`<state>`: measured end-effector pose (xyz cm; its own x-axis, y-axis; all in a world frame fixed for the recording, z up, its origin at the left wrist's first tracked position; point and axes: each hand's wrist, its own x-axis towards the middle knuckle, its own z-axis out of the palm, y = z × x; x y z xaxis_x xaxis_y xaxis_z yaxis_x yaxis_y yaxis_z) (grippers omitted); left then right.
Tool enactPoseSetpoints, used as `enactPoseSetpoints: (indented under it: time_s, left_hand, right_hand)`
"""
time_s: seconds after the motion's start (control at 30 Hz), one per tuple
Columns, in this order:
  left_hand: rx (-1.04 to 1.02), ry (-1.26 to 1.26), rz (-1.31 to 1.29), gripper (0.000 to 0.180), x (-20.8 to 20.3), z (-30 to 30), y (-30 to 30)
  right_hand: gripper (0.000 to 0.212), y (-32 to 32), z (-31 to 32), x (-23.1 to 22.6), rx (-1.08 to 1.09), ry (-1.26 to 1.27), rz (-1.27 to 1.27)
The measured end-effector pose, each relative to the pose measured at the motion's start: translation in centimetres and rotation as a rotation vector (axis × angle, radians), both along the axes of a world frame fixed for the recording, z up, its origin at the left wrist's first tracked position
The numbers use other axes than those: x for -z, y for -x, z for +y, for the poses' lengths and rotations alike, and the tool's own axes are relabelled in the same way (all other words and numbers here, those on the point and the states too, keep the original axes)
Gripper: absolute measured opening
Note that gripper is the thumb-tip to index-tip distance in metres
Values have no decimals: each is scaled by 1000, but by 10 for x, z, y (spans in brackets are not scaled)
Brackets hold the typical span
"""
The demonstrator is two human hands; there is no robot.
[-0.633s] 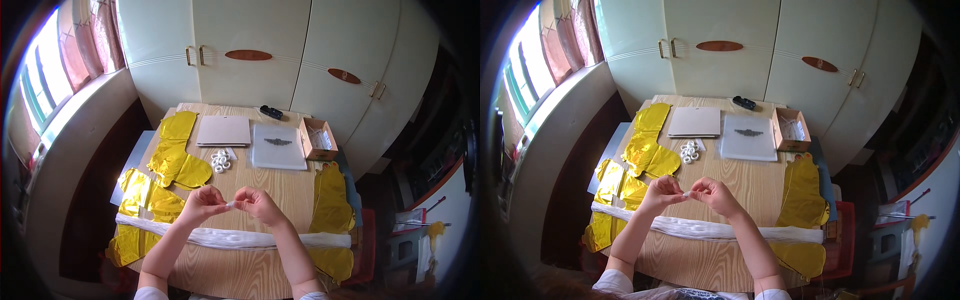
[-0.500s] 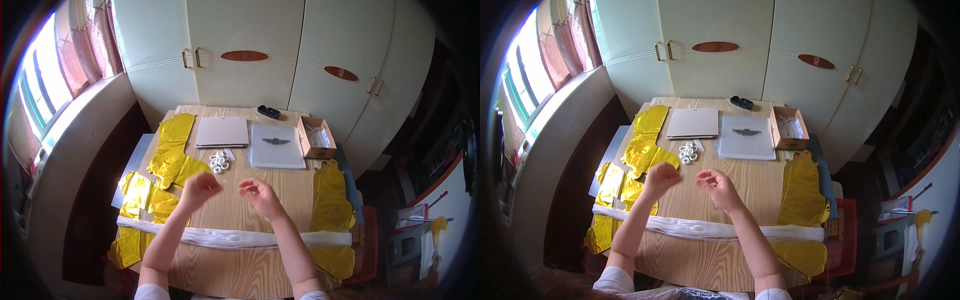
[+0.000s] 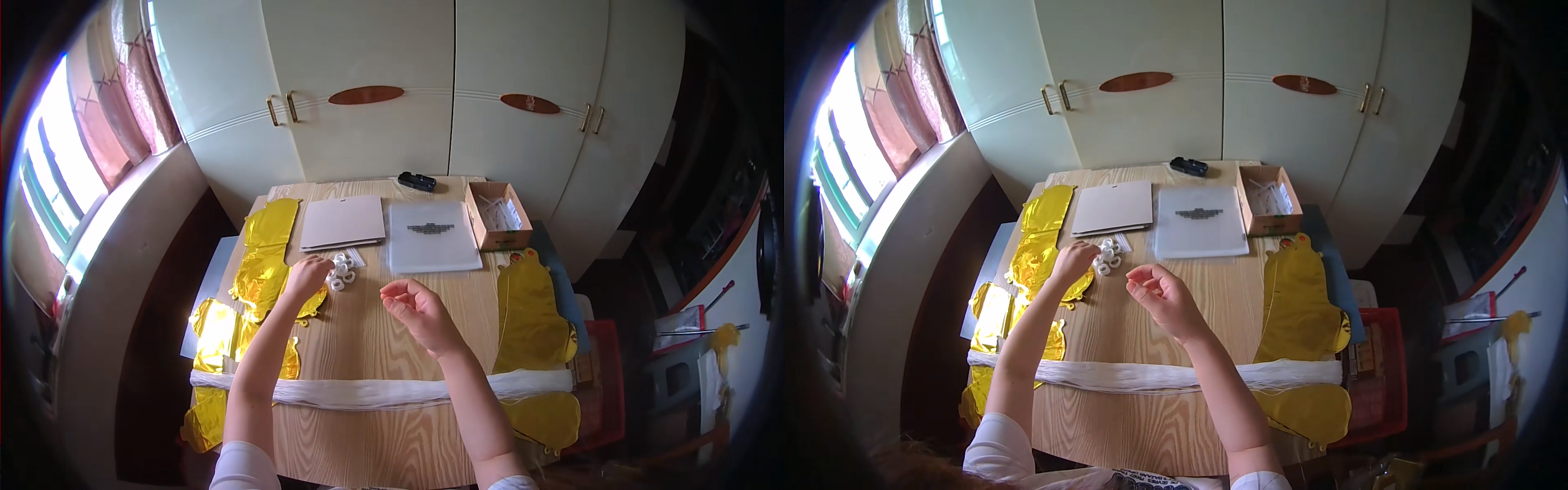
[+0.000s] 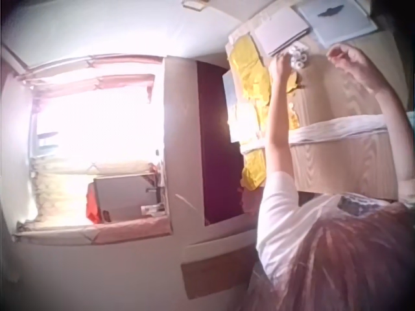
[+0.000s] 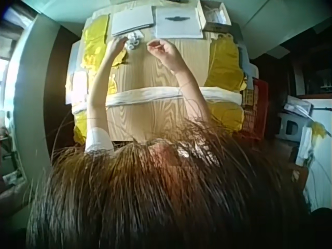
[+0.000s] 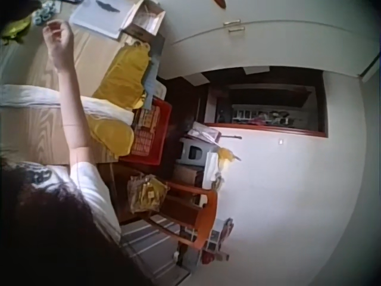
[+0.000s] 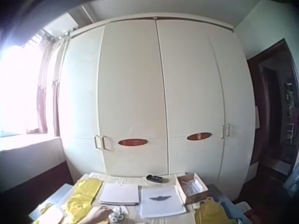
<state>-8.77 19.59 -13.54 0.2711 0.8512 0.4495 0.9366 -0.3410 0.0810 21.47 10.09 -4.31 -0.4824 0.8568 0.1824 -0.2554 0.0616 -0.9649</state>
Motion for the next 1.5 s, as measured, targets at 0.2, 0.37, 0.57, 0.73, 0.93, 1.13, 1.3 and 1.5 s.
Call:
enactPoseSetpoints:
  time_s: [0.2, 0.37, 0.57, 0.73, 0.93, 1.13, 1.3, 1.5]
  left_hand:
    - [69, 1, -4, 9, 2, -1, -2]
    - [122, -19, -23, 11, 1, -3, 1]
    - [69, 11, -12, 17, -11, -9, -3]
    - [36, 49, -8, 44, -17, -13, -18]
    - [-29, 400, 100, 79, 12, -12, -21]
    - [-25, 359, 93, 79, 6, -15, -20]
    - [-8, 177, -88, 71, -24, -38, -28]
    - [94, 241, -370, 32, -50, -126, -51]
  right_hand:
    - [23, 1, 0, 2, 12, -38, 27]
    - [24, 4, 2, 7, -3, -37, 32]
    - [18, 0, 2, 4, -37, 9, 3]
    - [19, 2, 1, 5, -11, -9, 30]
    - [18, 3, 2, 7, -14, -2, 38]
    - [17, 0, 2, 3, -31, 56, 26]
    - [17, 1, 2, 4, -3, 36, 40]
    - [16, 15, -7, 4, 11, -210, -387]
